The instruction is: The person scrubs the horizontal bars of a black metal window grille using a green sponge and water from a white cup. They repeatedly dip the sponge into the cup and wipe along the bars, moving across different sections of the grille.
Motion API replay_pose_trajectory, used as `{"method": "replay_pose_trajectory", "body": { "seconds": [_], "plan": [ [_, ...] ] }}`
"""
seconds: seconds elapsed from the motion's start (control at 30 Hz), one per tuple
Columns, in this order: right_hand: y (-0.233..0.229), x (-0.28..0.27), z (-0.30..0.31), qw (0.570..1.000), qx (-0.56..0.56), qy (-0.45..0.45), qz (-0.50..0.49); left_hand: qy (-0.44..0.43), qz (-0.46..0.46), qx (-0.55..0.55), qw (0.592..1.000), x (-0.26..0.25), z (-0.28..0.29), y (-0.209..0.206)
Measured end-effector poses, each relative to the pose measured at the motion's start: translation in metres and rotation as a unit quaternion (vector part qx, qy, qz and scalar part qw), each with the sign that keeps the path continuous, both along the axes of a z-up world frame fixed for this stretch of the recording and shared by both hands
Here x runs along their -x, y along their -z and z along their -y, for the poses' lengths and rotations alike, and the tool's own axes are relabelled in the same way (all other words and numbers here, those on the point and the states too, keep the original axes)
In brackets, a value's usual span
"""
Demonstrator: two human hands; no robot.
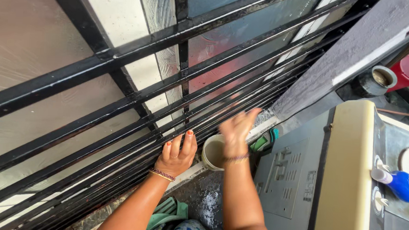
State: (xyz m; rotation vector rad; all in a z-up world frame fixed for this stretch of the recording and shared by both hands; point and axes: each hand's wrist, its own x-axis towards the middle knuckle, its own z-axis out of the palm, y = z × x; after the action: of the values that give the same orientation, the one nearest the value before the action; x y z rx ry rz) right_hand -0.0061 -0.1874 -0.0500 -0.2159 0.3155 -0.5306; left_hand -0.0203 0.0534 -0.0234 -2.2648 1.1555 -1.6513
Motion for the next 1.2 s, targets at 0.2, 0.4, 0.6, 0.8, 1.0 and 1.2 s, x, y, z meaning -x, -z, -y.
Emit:
{"method": "replay_pose_trajectory", "body": {
  "seconds": [0.2, 0.4, 0.6, 0.8, 1.0, 1.2],
  "plan": [
    [-0.001, -0.038, 0.074, 0.995, 0.081, 0.063, -0.015, 0.006, 0.003, 0.001, 1.0, -0.002, -0.002, 0.005],
    [-0.023, 0.021, -0.082, 0.994, -0.037, -0.1, -0.022, 0.01, -0.01, 0.031, 0.999, -0.004, 0.002, 0.002],
    [-0.014, 0.023, -0.081, 0.968, -0.081, -0.237, 0.007, 0.065, -0.127, 0.043, 0.989, 0.01, -0.005, -0.003],
    [0.036, -0.007, -0.012, 0.988, -0.088, -0.105, -0.077, 0.068, -0.111, 0.017, 0.991, 0.012, -0.01, -0.014],
    [0.021, -0.044, 0.072, 0.999, 0.002, 0.036, -0.001, 0.101, -0.103, 0.027, 0.989, 0.003, -0.011, -0.02],
    [-0.019, 0.014, -0.071, 0.992, -0.015, -0.099, -0.079, 0.117, -0.193, 0.019, 0.974, 0.012, -0.02, -0.027]
  ]
}}
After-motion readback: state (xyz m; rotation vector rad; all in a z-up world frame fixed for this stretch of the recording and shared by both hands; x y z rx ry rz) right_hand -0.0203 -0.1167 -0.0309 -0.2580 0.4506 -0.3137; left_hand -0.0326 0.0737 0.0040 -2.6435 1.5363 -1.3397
